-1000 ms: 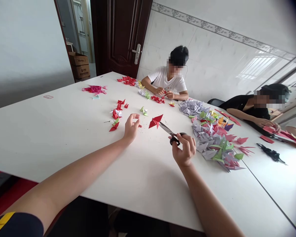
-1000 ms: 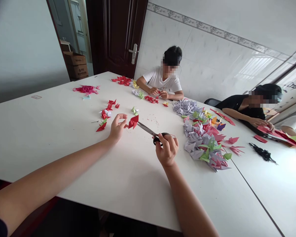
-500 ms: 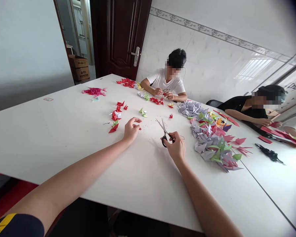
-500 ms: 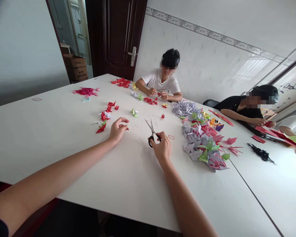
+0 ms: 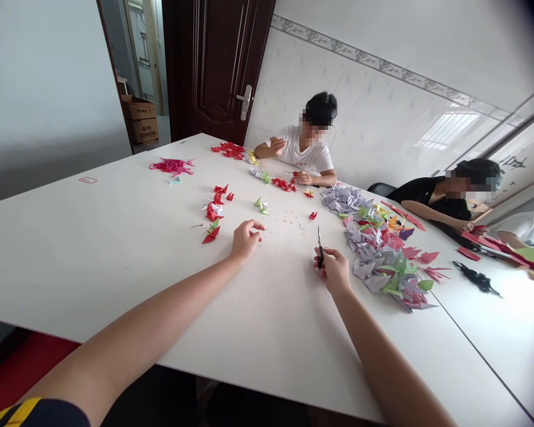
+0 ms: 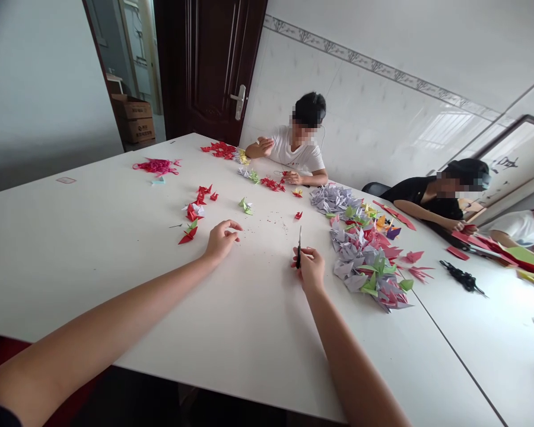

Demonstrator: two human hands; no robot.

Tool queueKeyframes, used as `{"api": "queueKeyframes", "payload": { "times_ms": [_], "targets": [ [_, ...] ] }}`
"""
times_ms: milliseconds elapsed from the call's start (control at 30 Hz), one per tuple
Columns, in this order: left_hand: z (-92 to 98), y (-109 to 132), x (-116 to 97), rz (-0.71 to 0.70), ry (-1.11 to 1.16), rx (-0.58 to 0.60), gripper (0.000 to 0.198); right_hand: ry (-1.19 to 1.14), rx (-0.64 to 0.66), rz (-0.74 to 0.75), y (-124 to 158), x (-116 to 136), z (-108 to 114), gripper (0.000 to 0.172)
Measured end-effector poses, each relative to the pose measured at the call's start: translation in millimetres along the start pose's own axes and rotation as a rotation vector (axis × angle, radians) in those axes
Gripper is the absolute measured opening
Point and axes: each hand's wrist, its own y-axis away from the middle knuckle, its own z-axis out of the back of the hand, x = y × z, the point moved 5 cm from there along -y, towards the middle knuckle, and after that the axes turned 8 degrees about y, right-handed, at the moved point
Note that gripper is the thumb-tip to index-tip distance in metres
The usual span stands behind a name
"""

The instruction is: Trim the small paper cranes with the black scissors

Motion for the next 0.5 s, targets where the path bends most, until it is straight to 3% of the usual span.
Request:
{"api": "queueKeyframes", "payload": {
  "times_ms": [133,267,367,500],
  "targets": [
    [-0.9,1.0,1.3,0.004,0.001,0.012,0.021,-0.113,-0.005,-0.097,-24.7,9.2,-11.2,0.025],
    [-2.2,0.8,4.6,0.026,0.03,0.008,0.022,-0.182,-0.116,-0.181,-57.5,23.9,-29.5,0.016],
    [-3.5,1.2,5.7,0.036,0.045,0.004,0.024,-0.224,-0.103,-0.241,-79.0,35.5,-55.0,0.036],
    [-4.1,3.1,5.0,0.037,0.049,-0.001,0.025,-0.286,0.0,-0.252,-99.2,49.7,-90.8,0.037]
  ]
}}
